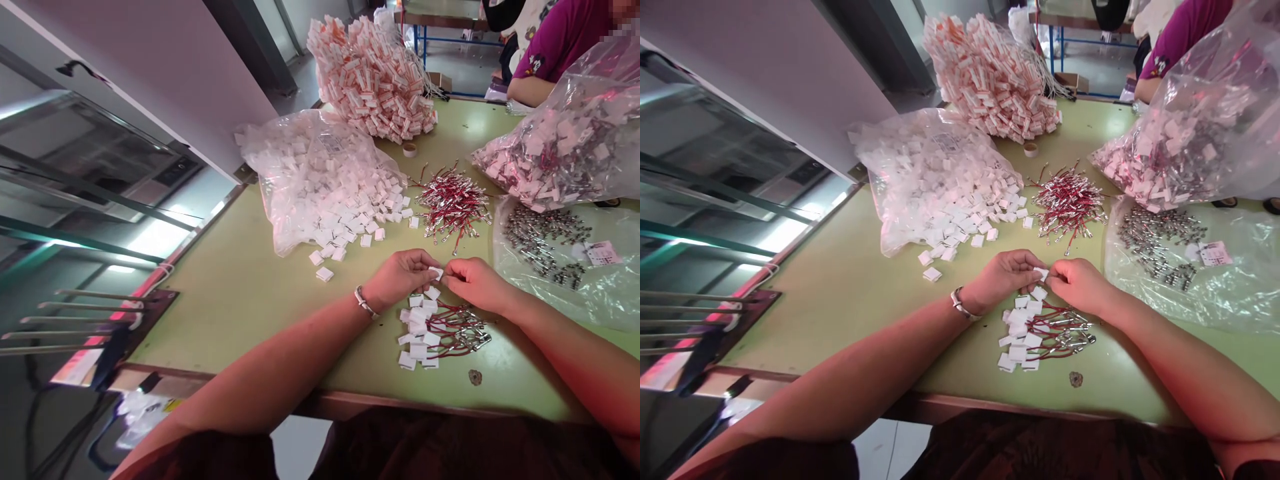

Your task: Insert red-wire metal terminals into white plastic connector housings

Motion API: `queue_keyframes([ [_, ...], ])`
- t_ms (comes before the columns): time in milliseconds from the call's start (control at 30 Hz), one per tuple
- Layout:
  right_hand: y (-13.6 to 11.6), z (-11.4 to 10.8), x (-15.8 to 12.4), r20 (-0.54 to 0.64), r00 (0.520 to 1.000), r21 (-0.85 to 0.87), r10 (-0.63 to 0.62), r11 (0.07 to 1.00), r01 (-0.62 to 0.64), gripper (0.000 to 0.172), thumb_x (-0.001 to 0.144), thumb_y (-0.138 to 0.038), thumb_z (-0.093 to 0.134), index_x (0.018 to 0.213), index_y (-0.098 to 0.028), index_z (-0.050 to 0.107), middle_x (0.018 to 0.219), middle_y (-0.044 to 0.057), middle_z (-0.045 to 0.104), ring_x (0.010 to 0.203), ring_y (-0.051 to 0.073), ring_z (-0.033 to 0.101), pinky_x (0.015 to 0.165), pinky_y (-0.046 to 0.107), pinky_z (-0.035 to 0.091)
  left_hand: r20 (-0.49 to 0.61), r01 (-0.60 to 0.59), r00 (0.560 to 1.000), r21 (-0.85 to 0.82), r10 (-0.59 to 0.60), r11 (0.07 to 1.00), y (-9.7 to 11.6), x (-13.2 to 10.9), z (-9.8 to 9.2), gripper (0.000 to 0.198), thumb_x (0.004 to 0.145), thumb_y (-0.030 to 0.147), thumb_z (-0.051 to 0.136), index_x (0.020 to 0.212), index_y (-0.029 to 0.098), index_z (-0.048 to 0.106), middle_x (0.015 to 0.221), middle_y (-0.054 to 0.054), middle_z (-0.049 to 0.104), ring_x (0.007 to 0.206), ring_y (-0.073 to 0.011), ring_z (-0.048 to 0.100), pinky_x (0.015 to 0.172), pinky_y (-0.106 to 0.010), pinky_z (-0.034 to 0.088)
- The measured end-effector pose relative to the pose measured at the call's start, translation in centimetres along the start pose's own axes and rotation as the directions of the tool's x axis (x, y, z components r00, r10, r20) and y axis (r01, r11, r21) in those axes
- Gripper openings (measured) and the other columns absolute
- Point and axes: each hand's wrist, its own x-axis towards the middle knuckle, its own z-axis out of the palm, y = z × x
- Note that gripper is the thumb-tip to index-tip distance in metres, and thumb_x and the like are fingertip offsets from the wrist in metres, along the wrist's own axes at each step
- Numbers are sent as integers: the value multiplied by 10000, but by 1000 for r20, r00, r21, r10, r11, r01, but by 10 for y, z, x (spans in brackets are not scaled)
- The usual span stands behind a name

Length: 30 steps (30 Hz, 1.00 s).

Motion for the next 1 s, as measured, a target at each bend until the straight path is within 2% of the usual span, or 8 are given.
queue_keyframes([
  [100,1,-24,5,47,998,-156,-52,986,59,229,789,-337,564,607,-197,556,574,-26,528,531,109,448,522,252,330,5,-94,995,245,96,965,2,-2,-2,118,733,220,657,825,146,666,588,18,587,519,-72,485,494,-195,369],
  [300,39,-58,35,-429,891,-525,-145,843,-116,186,839,-306,533,895,-183,661,967,94,626,728,184,560,632,313,395,283,-367,928,569,244,736,8,-7,-8,104,750,234,647,671,182,689,696,-40,665,680,-144,557,676,-268,433],
  [400,54,-50,43,-417,894,-661,-163,730,-175,241,845,-313,526,1004,-178,646,993,122,626,764,217,571,585,313,370,369,-420,897,532,245,736,11,-8,-10,206,762,257,647,571,181,653,623,-36,634,630,-138,535,664,-269,427],
  [567,47,-36,39,-328,937,-691,-124,708,-148,142,837,-296,541,780,-205,634,755,55,642,591,157,510,497,283,261,520,-494,823,460,228,738,13,-9,-11,181,754,284,678,600,189,689,610,-39,646,638,-142,553,682,-266,444],
  [667,41,-36,38,-294,952,-581,-82,807,-110,150,816,-303,577,706,-217,630,637,15,617,522,134,463,488,277,246,448,-458,860,468,244,756,11,-6,-14,207,799,304,630,655,175,703,663,-49,663,652,-139,567,651,-252,450],
  [800,37,-41,39,-384,905,-370,-182,928,29,192,853,-307,545,708,-211,626,654,7,616,593,143,512,557,277,338,169,-218,973,421,160,881,5,2,-19,221,802,324,619,670,158,679,669,-33,652,607,-112,557,588,-226,438],
  [900,28,-43,32,-433,838,-325,-331,925,198,176,873,-285,527,748,-205,620,756,22,617,704,151,547,650,285,394,-23,-67,997,214,74,975,3,5,-20,226,796,363,638,727,151,674,679,-38,665,547,-92,536,526,-215,427],
  [1000,14,-36,21,-274,866,-497,-418,833,245,189,890,-277,509,762,-204,628,807,39,608,744,163,542,629,292,376,-141,-73,987,37,77,997,8,4,-19,306,859,422,556,894,139,668,752,-71,683,562,-105,568,518,-231,452],
])
